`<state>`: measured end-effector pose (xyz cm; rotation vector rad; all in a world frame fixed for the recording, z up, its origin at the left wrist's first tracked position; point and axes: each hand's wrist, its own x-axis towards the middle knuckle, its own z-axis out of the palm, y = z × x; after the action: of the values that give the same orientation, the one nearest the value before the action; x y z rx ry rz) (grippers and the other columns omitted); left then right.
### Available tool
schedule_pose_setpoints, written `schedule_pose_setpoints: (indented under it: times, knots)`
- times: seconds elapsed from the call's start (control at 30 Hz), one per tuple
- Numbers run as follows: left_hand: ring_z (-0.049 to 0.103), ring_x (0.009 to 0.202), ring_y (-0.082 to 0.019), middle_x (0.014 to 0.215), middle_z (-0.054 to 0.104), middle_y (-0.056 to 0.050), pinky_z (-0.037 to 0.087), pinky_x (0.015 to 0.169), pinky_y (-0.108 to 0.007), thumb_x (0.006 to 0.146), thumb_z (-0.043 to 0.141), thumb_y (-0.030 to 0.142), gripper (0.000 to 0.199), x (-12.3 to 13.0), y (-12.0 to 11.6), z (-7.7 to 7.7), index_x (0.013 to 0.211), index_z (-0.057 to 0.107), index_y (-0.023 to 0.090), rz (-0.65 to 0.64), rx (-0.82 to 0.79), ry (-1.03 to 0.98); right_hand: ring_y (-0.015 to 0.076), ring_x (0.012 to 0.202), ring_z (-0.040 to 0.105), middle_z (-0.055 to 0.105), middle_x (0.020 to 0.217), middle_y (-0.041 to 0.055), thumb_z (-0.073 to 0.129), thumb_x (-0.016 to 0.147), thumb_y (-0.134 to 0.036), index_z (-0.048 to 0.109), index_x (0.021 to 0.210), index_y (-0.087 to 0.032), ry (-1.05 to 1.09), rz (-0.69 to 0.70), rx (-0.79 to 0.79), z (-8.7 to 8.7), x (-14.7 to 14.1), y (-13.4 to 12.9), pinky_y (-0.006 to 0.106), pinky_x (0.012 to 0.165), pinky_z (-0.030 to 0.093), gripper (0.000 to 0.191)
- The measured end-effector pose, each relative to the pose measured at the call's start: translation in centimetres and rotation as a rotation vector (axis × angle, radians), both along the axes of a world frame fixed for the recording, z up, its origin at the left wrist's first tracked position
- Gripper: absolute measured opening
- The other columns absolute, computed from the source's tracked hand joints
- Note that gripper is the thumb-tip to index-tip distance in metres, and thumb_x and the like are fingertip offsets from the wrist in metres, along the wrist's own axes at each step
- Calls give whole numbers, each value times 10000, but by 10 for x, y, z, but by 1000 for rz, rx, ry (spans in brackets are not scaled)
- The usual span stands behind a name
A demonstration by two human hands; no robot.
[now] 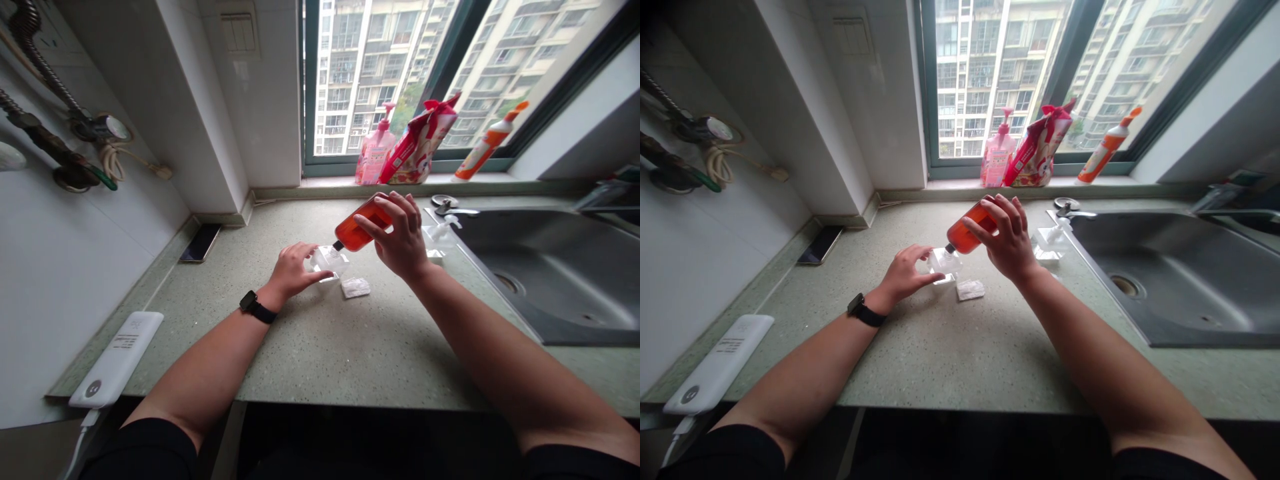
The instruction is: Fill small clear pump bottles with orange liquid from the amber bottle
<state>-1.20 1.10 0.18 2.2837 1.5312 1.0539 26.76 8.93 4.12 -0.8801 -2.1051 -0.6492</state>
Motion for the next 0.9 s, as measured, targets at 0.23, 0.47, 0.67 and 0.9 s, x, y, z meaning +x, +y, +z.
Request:
schedule_pose_setpoints:
  times: [0.23, 0.47, 0.67, 0.9]
  knots:
    - [716, 1040, -297, 1136, 765, -96, 552, 957, -471, 831, 839, 698, 665, 0, -1, 1, 1254, 701, 203, -4, -1, 2, 382, 1526, 465, 575, 1551, 63, 572, 984, -126, 467, 1614, -450, -45, 9, 58, 4, 1, 1, 665, 1262, 423, 716]
    - [716, 1066, -303, 1140, 770, -87, 547, 957, -478, 840, 828, 698, 643, -1, -1, 1, 1255, 701, 223, -5, -2, 12, 367, 1515, 482, 591, 1542, 47, 596, 1007, -167, 483, 1602, -463, -122, 12, 32, 14, 2, 3, 649, 1292, 387, 674]
    - [711, 1062, -312, 1141, 772, -86, 537, 950, -478, 828, 827, 717, 645, -3, 0, 1, 1225, 704, 224, -9, -4, 36, 338, 1507, 487, 587, 1543, 12, 646, 990, -154, 571, 1511, -502, -153, 66, 39, 19, 2, 3, 621, 1313, 351, 632]
    - [706, 1050, -315, 1135, 777, -83, 520, 998, -506, 815, 819, 744, 646, -7, 2, 1, 1177, 704, 221, -15, 0, 55, 328, 1462, 530, 617, 1493, 17, 600, 1012, -146, 592, 1474, -474, -185, 49, 58, 26, -4, -5, 637, 1293, 374, 567]
